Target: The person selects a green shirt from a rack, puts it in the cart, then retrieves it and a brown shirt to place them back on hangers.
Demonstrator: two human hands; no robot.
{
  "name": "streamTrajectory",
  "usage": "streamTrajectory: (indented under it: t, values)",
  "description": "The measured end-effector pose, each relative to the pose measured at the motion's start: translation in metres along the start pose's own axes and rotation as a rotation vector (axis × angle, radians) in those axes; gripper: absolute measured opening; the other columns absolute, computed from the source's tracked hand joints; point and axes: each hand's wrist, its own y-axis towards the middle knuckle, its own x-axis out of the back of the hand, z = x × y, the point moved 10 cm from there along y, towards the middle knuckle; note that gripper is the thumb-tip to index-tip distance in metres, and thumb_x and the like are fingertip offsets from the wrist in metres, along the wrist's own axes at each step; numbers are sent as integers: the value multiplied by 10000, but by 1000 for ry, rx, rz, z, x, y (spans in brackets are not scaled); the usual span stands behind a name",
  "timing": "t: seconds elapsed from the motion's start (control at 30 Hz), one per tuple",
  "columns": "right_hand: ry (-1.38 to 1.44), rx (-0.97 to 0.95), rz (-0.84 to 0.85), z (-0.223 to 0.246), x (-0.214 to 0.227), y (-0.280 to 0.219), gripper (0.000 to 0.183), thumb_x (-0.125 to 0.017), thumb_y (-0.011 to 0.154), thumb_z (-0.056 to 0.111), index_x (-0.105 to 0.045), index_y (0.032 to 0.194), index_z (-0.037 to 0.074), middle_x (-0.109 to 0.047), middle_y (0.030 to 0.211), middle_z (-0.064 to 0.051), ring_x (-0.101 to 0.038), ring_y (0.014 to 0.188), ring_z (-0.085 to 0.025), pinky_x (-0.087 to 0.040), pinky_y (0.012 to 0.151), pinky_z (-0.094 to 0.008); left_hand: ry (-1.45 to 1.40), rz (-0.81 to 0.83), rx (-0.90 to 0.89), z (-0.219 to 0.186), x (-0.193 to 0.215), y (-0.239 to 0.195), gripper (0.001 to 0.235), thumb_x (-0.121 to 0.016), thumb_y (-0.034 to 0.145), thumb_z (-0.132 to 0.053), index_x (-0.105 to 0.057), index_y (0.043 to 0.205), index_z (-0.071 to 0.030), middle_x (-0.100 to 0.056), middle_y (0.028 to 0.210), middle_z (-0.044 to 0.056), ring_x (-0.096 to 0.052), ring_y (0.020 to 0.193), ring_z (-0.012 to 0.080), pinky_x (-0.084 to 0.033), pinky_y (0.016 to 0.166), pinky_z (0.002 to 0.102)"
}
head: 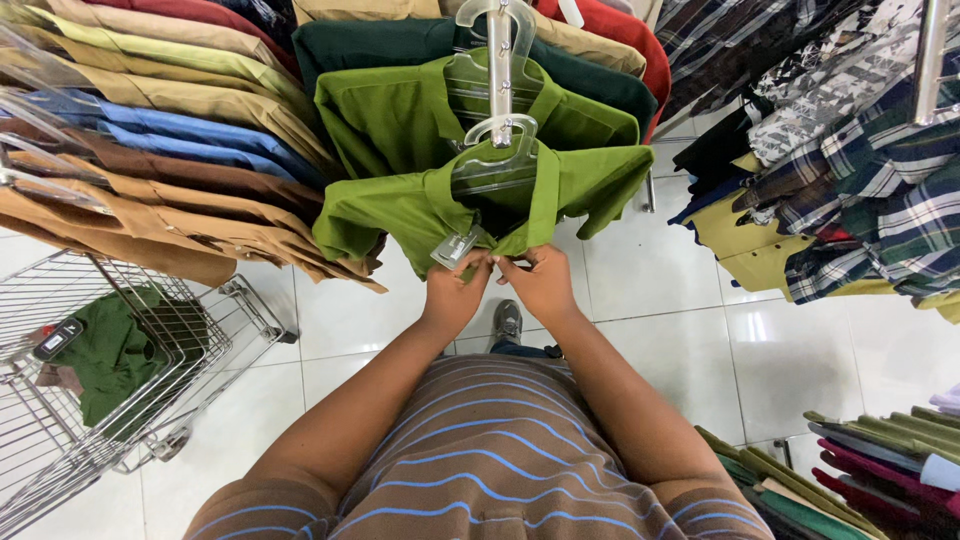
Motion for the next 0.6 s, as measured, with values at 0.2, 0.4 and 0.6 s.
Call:
streamTrajectory:
  t: [0.2, 0.4, 0.6]
  values:
    - [40, -39, 158, -6, -13, 1, 212, -736, 935, 73, -766, 1127, -15, -774, 958, -195, -717, 720, -177, -608, 769, -397, -63, -2, 55, 38, -7, -8, 104, -729, 928, 14, -749, 826, 11, -681, 659, 174, -628, 763, 112, -531, 657, 323]
    - [-87, 35, 175, 5, -12, -2, 172, -705, 957, 116, -777, 1010, -31, -759, 772, -170, -700, 618, -157, -593, 676, -409, -34, 27, 194, 38, -8, -7, 159, -707, 954, -35, -770, 808, -43, -685, 644, 153, -619, 707, 71, -506, 609, 304]
    - [-116, 138, 120, -8, -17, 6, 303, -618, 966, 28, -702, 682, -34, -584, 516, -142, -474, 499, -107, -445, 466, -338, -244, -11, 328, 40, -15, -10, 234, -595, 987, -28, -730, 800, 9, -699, 662, 157, -586, 645, 140, -530, 632, 349]
